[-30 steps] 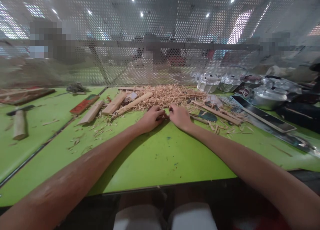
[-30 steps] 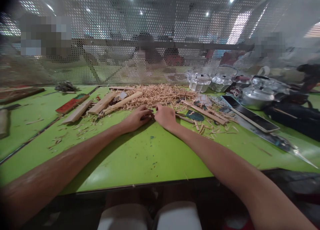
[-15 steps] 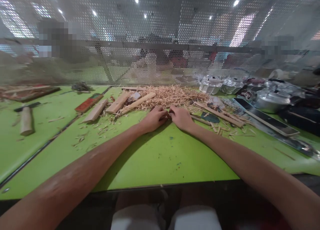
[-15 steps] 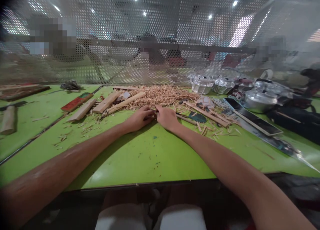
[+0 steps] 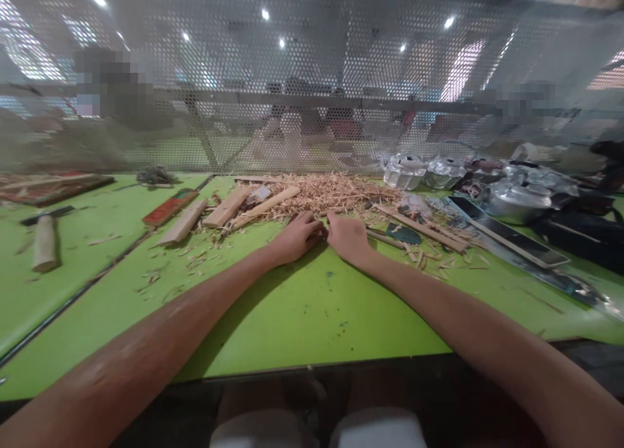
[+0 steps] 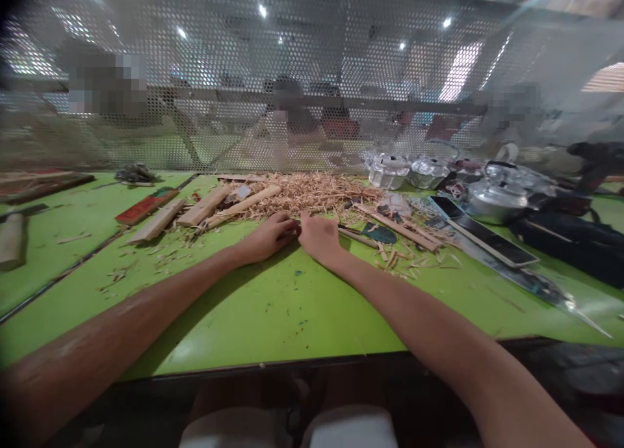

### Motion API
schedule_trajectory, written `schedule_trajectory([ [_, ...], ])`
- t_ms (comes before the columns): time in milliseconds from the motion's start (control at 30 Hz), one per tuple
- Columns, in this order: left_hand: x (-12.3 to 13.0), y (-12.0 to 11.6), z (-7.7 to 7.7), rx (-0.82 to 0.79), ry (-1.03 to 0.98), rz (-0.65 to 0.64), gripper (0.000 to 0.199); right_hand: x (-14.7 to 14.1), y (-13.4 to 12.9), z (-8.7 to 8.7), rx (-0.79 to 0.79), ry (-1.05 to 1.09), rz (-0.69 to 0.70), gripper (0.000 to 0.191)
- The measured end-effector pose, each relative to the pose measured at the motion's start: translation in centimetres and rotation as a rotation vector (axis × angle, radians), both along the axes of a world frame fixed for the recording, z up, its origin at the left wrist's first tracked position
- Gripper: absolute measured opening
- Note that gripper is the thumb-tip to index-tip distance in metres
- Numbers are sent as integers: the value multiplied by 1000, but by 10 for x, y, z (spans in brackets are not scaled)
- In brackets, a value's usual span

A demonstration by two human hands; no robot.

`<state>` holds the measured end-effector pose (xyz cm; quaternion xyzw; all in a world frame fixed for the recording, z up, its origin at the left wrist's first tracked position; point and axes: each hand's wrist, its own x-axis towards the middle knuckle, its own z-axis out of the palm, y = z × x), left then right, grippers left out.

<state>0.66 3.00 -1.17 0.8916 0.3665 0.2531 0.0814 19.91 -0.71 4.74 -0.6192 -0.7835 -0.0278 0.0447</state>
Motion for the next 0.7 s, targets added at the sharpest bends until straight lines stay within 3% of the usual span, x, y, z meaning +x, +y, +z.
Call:
schedule_trajectory([
  [267,-5,3,-4,0,-30,-29,24,1,-2,1,-10,-13,4,40],
  [433,-6,4,-5,7,-21,-14,24,0,-1,3,-13,-2,-63,39],
  [700,-6,1,-1,1,-12,-29,26,-2,-5,0,-27,7,17,42],
])
